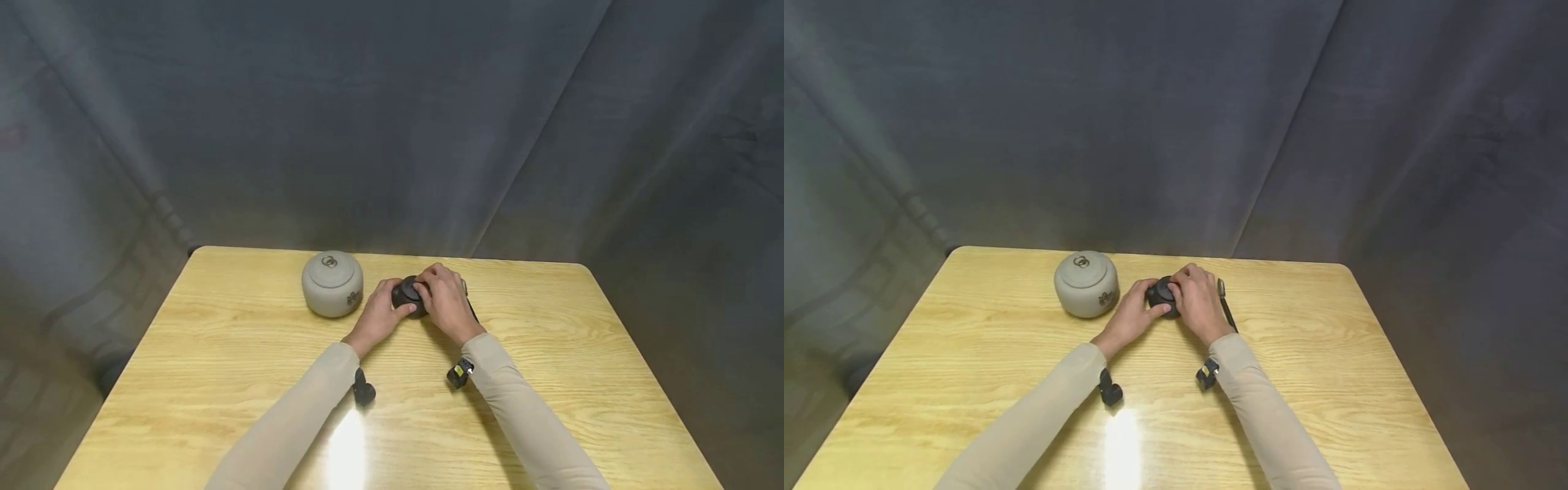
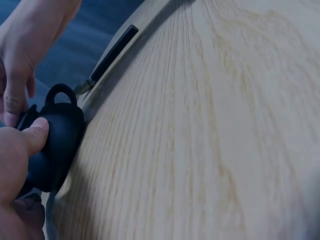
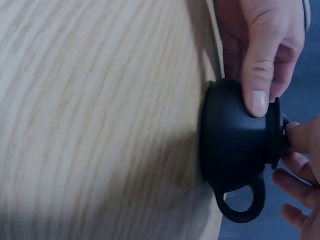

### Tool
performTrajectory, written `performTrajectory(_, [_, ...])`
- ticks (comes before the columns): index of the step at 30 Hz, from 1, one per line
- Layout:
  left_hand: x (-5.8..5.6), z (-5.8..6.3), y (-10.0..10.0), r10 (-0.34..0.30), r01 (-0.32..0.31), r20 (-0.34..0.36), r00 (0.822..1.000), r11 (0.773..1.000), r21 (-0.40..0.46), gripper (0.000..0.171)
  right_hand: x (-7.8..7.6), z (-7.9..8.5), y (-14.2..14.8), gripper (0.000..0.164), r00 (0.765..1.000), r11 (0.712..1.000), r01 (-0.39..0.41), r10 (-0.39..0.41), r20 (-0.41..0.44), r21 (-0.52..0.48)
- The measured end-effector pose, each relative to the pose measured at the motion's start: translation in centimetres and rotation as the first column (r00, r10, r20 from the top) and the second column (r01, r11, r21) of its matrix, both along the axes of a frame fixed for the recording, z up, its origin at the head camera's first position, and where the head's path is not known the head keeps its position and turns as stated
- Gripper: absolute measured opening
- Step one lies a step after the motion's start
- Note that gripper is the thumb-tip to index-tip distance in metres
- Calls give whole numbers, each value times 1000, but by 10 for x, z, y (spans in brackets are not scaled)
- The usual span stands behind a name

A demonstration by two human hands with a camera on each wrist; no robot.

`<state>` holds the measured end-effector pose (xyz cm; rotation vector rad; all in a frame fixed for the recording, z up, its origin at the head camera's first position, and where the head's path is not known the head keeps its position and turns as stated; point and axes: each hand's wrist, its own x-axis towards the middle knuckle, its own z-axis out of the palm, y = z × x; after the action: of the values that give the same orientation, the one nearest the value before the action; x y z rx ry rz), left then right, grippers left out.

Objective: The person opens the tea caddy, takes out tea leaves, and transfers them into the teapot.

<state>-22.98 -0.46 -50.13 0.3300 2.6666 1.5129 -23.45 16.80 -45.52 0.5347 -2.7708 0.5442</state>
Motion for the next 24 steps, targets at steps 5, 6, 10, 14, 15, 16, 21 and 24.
performTrajectory(5, [-1,2,0,-6,6,-10,1000,1000,-19,67,4,7,2,22,1000,998,-10,10,-7,-59])
performTrajectory(6, [-1,2,0,-6,6,-9,1000,1000,-22,67,5,8,3,21,1000,997,-14,14,-9,-70])
performTrajectory(10, [0,4,-1,-10,9,-13,1000,999,-36,66,16,13,7,20,1000,995,-24,23,-15,-94])
performTrajectory(14, [1,5,-1,-7,6,-31,1000,999,-50,65,31,18,15,18,1000,994,-30,30,-3,-105])
performTrajectory(15, [1,6,0,-6,4,-32,999,999,-50,65,36,19,18,17,999,994,-32,33,4,-107])
performTrajectory(16, [1,6,0,-5,3,-34,999,999,-50,64,40,19,20,17,999,994,-36,37,9,-107])
performTrajectory(21, [2,5,0,-5,4,-22,1000,999,-54,64,58,19,27,12,998,996,-51,53,22,-75])
performTrajectory(24, [1,4,-1,-4,2,-21,1000,999,-51,64,66,15,28,11,998,997,-65,66,20,-38])
